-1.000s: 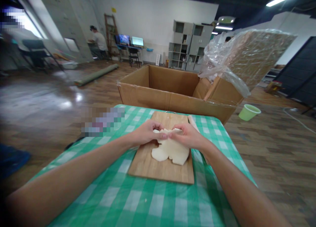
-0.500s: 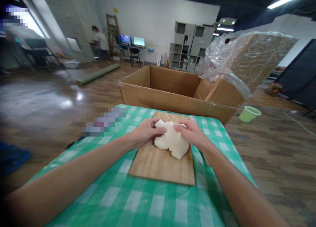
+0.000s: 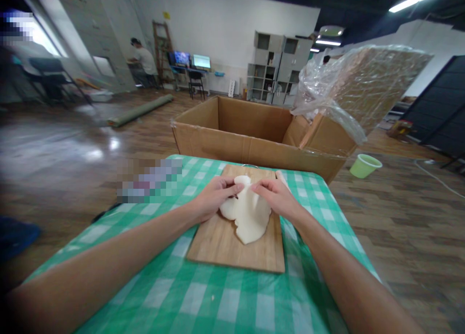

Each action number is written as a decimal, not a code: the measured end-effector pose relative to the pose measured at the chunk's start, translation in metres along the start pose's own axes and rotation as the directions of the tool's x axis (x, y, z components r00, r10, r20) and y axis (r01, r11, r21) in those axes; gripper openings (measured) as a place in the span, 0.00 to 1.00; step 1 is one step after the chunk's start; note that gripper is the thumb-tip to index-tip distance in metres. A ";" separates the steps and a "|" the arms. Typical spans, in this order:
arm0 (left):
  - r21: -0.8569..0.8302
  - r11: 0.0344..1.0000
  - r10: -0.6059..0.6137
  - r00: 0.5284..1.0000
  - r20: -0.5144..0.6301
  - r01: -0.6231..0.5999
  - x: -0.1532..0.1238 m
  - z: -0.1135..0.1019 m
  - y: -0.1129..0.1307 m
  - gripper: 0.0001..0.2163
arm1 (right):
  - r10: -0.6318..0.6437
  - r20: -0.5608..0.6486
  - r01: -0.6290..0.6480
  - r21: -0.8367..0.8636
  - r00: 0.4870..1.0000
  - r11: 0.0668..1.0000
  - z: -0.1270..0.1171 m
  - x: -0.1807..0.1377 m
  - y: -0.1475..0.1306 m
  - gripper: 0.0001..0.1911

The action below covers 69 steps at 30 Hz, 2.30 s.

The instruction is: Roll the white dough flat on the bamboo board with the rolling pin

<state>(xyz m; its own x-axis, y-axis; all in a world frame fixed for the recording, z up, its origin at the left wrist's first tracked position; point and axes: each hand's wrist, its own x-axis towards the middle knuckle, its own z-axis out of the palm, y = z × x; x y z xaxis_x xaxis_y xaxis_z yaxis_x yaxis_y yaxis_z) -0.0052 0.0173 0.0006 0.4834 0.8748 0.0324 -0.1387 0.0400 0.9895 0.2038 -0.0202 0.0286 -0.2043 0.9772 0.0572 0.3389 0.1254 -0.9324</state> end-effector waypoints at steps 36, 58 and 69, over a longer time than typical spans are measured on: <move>0.005 0.997 -0.073 0.997 0.023 0.073 -0.006 -0.003 0.004 0.23 | -0.073 -0.015 0.073 -0.051 0.997 0.996 0.009 -0.002 0.007 0.28; 0.161 0.986 0.029 0.999 0.015 -0.032 -0.006 -0.002 0.002 0.28 | -0.066 -0.065 0.058 -0.109 0.996 0.992 0.008 -0.001 0.002 0.25; 0.168 0.985 -0.029 1.000 -0.010 0.030 -0.008 0.001 0.002 0.20 | -0.121 -0.092 0.118 -0.040 0.988 0.992 0.014 -0.003 0.002 0.26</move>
<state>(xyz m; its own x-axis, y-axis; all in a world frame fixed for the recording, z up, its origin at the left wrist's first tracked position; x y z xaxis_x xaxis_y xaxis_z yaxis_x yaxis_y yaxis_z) -0.0085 0.0103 0.0025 0.4789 0.8779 0.0028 0.0227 -0.0156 0.9996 0.1921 -0.0256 0.0218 -0.1585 0.9664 0.2022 0.3491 0.2464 -0.9041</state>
